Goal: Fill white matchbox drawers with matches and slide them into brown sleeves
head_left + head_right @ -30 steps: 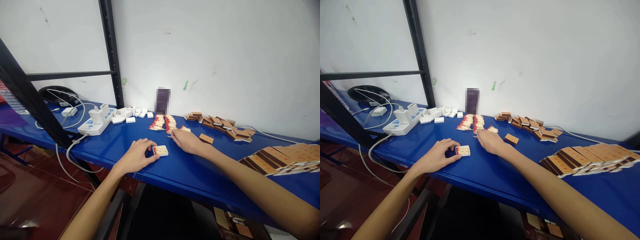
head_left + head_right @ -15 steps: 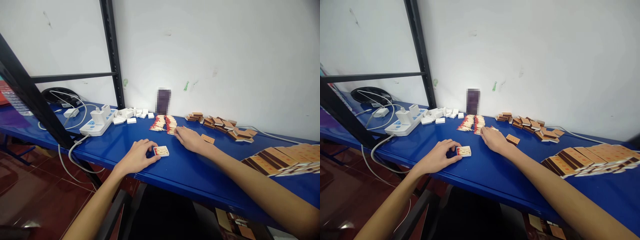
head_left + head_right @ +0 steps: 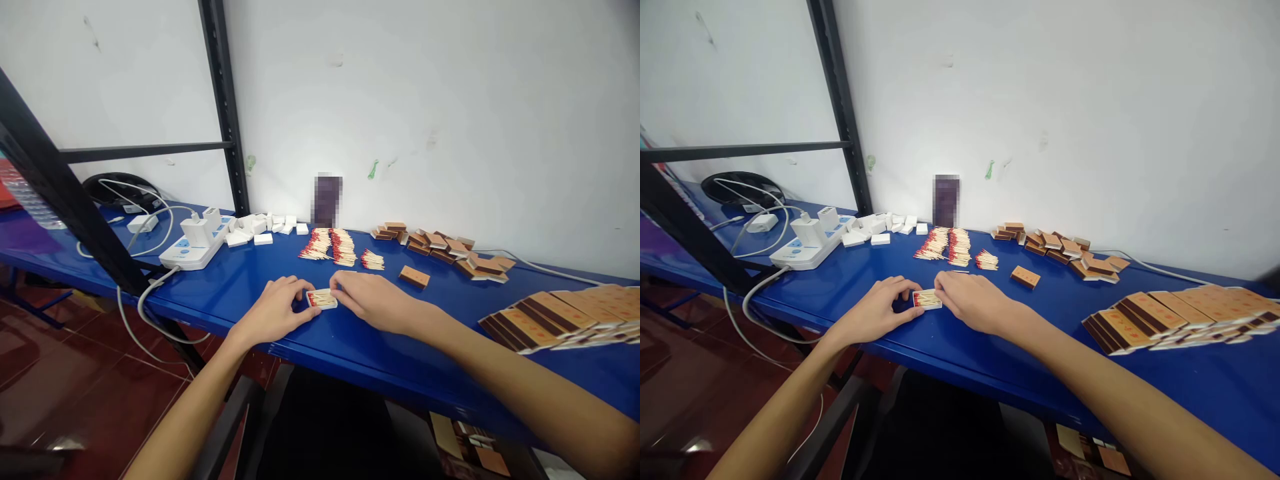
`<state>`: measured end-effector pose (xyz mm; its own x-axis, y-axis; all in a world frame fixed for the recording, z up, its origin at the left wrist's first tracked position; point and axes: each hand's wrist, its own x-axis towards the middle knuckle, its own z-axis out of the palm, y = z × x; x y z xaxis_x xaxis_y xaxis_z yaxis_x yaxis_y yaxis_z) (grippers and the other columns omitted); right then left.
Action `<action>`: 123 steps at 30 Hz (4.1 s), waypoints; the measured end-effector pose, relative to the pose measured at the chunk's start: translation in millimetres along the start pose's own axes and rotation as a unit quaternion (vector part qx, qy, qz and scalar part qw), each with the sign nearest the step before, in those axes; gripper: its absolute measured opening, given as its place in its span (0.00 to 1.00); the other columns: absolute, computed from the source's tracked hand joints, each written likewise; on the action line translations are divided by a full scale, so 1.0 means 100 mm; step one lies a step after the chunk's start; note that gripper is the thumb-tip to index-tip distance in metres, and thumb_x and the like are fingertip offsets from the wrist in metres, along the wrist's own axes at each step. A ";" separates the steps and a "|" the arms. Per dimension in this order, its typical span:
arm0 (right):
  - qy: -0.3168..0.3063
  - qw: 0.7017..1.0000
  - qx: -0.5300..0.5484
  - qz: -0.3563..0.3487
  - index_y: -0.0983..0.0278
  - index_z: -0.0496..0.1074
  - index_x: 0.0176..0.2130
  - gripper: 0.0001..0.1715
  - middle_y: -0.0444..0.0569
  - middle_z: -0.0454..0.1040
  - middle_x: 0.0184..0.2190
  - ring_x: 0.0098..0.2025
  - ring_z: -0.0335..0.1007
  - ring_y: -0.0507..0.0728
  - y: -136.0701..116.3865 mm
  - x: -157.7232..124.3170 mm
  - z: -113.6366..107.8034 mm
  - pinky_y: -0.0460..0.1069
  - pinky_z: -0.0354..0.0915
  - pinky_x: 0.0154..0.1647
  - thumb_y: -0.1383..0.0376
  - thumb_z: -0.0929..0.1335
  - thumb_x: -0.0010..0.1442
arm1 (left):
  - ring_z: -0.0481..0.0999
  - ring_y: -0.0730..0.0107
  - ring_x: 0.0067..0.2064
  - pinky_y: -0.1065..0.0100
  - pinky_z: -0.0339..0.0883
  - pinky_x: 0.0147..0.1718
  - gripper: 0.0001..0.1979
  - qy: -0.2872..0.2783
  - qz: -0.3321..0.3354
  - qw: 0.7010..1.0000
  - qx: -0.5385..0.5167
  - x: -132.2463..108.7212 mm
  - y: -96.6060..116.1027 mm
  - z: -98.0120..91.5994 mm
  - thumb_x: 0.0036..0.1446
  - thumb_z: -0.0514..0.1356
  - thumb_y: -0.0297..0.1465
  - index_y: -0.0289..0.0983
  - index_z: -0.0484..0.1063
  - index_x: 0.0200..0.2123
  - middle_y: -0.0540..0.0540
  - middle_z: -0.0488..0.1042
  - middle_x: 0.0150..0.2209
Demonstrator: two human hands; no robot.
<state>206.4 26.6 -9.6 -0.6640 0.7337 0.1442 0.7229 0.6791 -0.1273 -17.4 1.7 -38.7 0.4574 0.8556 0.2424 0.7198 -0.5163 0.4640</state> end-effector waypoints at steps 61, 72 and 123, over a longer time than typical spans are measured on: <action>0.039 0.988 0.142 0.045 0.58 0.68 0.47 0.21 0.49 0.73 0.44 0.45 0.67 0.59 0.09 -0.31 0.09 0.53 0.63 0.44 0.52 0.70 0.58 | 0.73 0.61 0.48 0.62 0.65 0.48 0.14 -0.009 0.085 0.996 -0.018 -0.06 0.05 -0.04 0.63 0.58 0.37 0.44 0.74 0.51 0.46 0.74 0.47; 0.033 0.977 0.206 0.035 0.60 0.70 0.45 0.22 0.43 0.74 0.33 0.32 0.68 0.54 0.02 -0.27 0.13 0.47 0.59 0.32 0.51 0.71 0.57 | 0.72 0.61 0.50 0.60 0.62 0.52 0.18 -0.019 0.097 0.995 -0.009 -0.06 0.03 -0.02 0.64 0.58 0.37 0.48 0.69 0.57 0.47 0.75 0.49; 0.278 0.934 0.151 -0.164 0.61 0.66 0.52 0.21 0.53 0.71 0.43 0.41 0.72 0.56 -0.23 -0.35 0.32 0.49 0.72 0.38 0.63 0.70 0.60 | 0.68 0.71 0.32 0.70 0.60 0.34 0.17 -0.053 0.003 0.925 -0.376 -0.10 0.16 0.00 0.66 0.54 0.41 0.36 0.66 0.51 0.51 0.69 0.28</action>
<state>206.9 -13.8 -43.5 -0.5773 0.4193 0.7006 0.3563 0.9014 -0.2459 -10.4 -15.6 -34.0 0.5371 0.8238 0.1814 0.1676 -0.3150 0.9342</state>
